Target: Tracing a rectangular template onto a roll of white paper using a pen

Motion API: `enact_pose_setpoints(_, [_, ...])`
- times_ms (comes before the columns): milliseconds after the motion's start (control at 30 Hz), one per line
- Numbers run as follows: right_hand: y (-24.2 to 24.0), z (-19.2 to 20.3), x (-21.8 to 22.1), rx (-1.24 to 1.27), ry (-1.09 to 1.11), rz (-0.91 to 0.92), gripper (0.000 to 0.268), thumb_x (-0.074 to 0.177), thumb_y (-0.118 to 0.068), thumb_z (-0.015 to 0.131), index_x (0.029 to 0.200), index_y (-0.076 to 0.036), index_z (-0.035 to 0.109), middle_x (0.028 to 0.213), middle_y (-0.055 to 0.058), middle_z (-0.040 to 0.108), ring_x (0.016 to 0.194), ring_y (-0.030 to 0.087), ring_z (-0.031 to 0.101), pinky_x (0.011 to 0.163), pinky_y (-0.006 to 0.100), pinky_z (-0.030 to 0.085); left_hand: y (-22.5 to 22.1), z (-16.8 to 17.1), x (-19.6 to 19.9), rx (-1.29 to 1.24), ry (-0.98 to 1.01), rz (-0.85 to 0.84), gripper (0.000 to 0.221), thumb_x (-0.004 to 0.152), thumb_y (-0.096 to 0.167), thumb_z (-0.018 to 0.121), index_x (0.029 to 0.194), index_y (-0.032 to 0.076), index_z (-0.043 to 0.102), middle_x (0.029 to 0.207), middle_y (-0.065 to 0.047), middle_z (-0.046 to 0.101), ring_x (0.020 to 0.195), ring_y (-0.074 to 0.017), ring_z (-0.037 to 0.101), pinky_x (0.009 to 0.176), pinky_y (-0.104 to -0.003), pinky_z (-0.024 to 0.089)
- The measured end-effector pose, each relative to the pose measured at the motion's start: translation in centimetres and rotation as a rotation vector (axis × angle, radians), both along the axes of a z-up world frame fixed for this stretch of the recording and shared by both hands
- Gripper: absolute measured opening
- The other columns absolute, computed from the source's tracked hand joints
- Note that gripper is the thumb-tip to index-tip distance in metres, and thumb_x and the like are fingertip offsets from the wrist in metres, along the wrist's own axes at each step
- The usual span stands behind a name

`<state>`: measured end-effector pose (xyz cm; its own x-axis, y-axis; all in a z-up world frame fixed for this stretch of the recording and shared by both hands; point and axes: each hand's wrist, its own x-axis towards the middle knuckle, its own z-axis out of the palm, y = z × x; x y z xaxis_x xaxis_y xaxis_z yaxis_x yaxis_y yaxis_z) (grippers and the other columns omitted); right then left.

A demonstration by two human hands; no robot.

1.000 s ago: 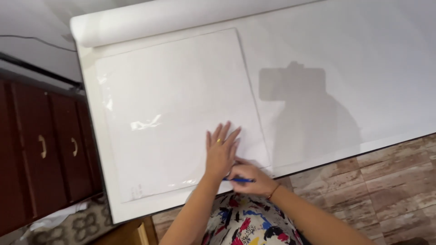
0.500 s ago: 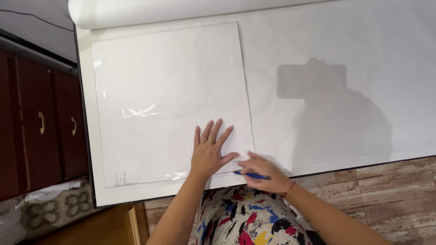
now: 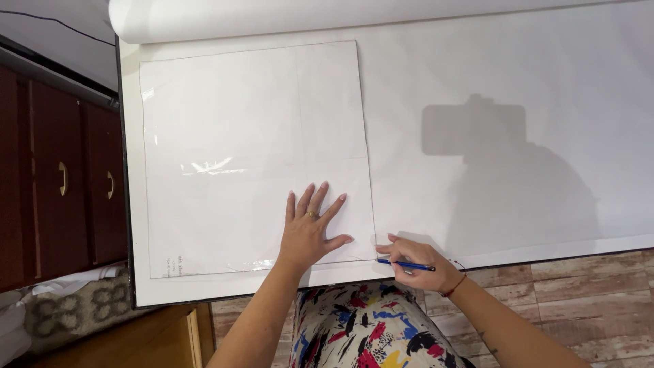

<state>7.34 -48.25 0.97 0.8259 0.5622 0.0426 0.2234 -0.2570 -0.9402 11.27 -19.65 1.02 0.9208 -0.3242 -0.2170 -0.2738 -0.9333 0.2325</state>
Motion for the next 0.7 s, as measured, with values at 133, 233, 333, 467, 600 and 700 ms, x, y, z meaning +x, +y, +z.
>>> enact_pose_setpoints(133, [-0.1, 0.0, 0.2, -0.003, 0.022, 0.007, 0.010, 0.080, 0.004, 0.068, 0.082, -0.002, 0.060, 0.090, 0.020, 0.082, 0.107, 0.039, 0.075, 0.109, 0.055, 0.049, -0.5, 2.3, 0.6, 0.055, 0.057, -0.019, 0.089, 0.083, 0.084, 0.052, 0.160, 0.048, 0.026, 0.166, -0.005, 0.030, 0.154, -0.0337, 0.025, 0.123, -0.063, 0.014])
enact_pose_setpoints(233, [0.2, 1.1, 0.3, -0.042, 0.077, -0.041, 0.010, 0.081, 0.002, 0.070, 0.083, -0.003, 0.062, 0.092, 0.019, 0.082, 0.107, 0.040, 0.075, 0.108, 0.055, 0.051, -1.6, 2.8, 1.4, 0.122, 0.125, -0.015, 0.096, 0.079, 0.081, 0.061, 0.161, 0.048, 0.023, 0.165, -0.008, 0.033, 0.153, -0.0372, 0.028, 0.120, -0.068, 0.019])
enact_pose_setpoints(333, [-0.3, -0.3, 1.1, -0.044, 0.181, -0.233, 0.005, 0.084, -0.005, 0.071, 0.089, -0.005, 0.068, 0.097, 0.016, 0.083, 0.113, 0.037, 0.073, 0.102, 0.054, 0.054, -3.2, 2.6, 2.0, 0.240, 0.193, -0.025, 0.111, 0.072, 0.076, 0.071, 0.163, 0.046, 0.016, 0.166, -0.013, 0.030, 0.152, -0.0439, 0.026, 0.116, -0.076, 0.018])
enact_pose_setpoints(467, [1.5, 2.1, 6.4, -0.170, 0.166, -0.428, 0.013, 0.091, -0.013, 0.071, 0.102, -0.006, 0.069, 0.098, 0.017, 0.080, 0.108, 0.032, 0.075, 0.096, 0.047, 0.057, -4.9, 4.5, 3.1, 0.285, 0.314, -0.005, 0.114, 0.073, 0.066, 0.079, 0.164, 0.044, 0.014, 0.173, -0.015, 0.012, 0.152, -0.0475, 0.023, 0.117, -0.073, 0.022])
enact_pose_setpoints(600, [3.8, 3.3, 10.4, -0.166, 0.086, -0.502, 0.016, 0.093, -0.012, 0.071, 0.108, -0.010, 0.069, 0.103, 0.014, 0.079, 0.106, 0.029, 0.074, 0.094, 0.041, 0.058, -5.8, 7.3, 4.2, 0.331, 0.392, -0.023, 0.112, 0.077, 0.058, 0.082, 0.165, 0.038, 0.015, 0.172, -0.019, 0.016, 0.149, -0.0516, 0.030, 0.119, -0.072, 0.019])
enact_pose_setpoints(700, [4.8, 3.3, 11.6, -0.220, 0.006, -0.513, 0.014, 0.094, -0.012, 0.070, 0.108, -0.011, 0.069, 0.103, 0.011, 0.078, 0.105, 0.028, 0.074, 0.093, 0.039, 0.059, -6.5, 8.3, 4.7, 0.389, 0.416, -0.026, 0.116, 0.077, 0.056, 0.083, 0.166, 0.037, 0.012, 0.171, -0.019, 0.019, 0.147, -0.0531, 0.033, 0.117, -0.075, 0.013])
